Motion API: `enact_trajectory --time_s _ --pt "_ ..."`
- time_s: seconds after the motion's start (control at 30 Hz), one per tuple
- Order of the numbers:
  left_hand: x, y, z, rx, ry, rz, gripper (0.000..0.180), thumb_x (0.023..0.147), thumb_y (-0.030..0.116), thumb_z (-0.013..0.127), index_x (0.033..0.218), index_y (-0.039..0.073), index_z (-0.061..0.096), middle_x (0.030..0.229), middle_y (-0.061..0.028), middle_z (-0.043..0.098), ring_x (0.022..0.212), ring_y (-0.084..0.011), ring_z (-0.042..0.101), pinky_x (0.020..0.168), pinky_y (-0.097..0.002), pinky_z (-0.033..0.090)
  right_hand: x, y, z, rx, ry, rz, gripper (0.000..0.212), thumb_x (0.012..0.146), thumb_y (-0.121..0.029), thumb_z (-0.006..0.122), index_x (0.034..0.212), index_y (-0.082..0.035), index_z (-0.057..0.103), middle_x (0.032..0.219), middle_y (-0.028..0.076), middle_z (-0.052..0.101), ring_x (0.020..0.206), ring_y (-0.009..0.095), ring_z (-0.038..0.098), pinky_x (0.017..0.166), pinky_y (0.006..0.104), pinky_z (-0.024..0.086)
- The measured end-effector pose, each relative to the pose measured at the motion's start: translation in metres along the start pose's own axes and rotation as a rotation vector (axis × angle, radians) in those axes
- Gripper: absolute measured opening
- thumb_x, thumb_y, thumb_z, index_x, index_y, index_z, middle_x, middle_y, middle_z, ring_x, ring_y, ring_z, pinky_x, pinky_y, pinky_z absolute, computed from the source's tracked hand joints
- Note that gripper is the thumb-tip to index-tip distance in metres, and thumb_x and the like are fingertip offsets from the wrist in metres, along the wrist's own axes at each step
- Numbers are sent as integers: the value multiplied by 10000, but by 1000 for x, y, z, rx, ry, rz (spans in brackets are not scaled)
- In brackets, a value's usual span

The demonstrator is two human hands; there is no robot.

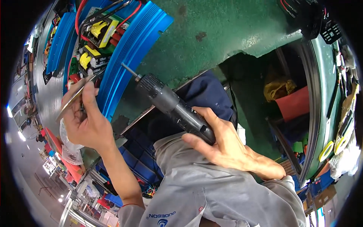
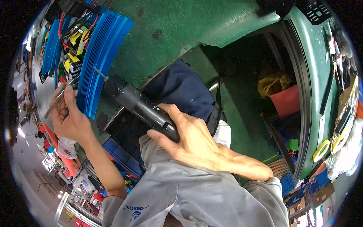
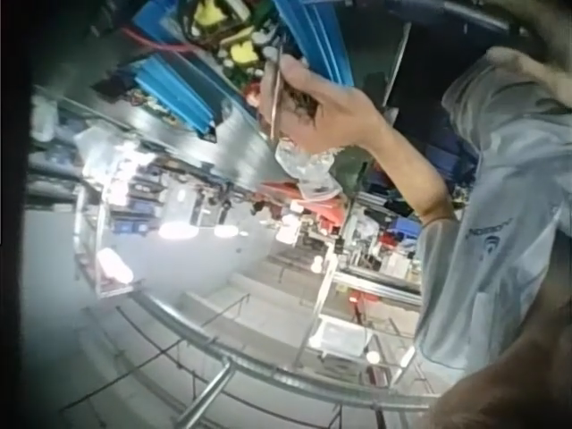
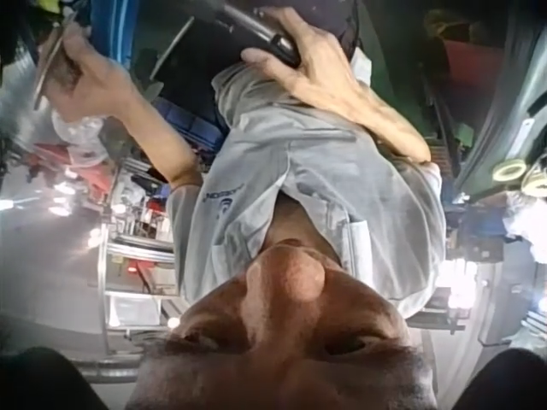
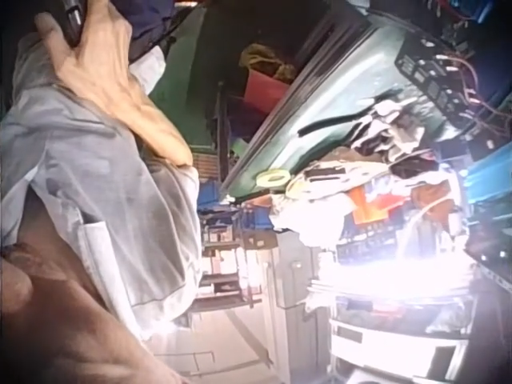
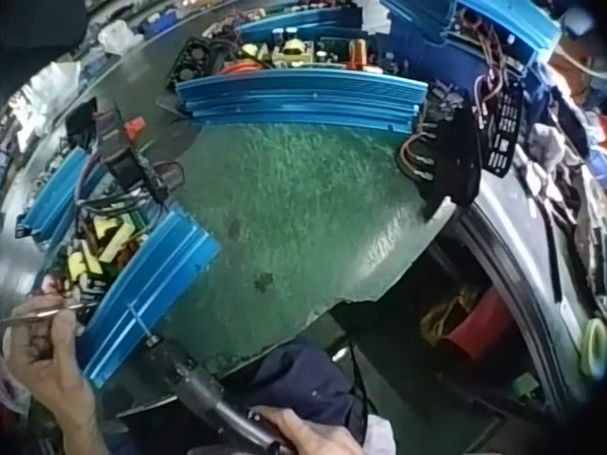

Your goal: Assembling the internal components and casings of electronic power inverters using an electric screwdriver.

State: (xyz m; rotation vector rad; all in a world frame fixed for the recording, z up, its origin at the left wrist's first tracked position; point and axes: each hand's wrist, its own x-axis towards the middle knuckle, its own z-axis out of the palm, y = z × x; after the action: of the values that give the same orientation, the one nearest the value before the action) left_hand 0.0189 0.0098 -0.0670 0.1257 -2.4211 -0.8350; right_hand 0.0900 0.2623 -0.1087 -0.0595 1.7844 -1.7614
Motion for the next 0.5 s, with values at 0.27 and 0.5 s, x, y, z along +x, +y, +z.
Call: enact_trajectory --time_s 0.27,0.5 --pt "2 -5 -13 68 -87 172 190 814 -57 786 967 -22 679 914 -110 732 770 -211 674 616 -284 520 3 7 -19 463 -238 392 736 1058 -626 248 1183 8 598 845 77 674 737 131 616 712 278 487" --pt "10 -1 -23 -84 -161 98 255 772 -83 792 986 -4 678 894 -148 729 774 -255 704 674 -308 553 -3 -15 -22 292 -240 379 686 1097 -515 192 1268 38 560 867 72 657 774 146 596 753 294 483"
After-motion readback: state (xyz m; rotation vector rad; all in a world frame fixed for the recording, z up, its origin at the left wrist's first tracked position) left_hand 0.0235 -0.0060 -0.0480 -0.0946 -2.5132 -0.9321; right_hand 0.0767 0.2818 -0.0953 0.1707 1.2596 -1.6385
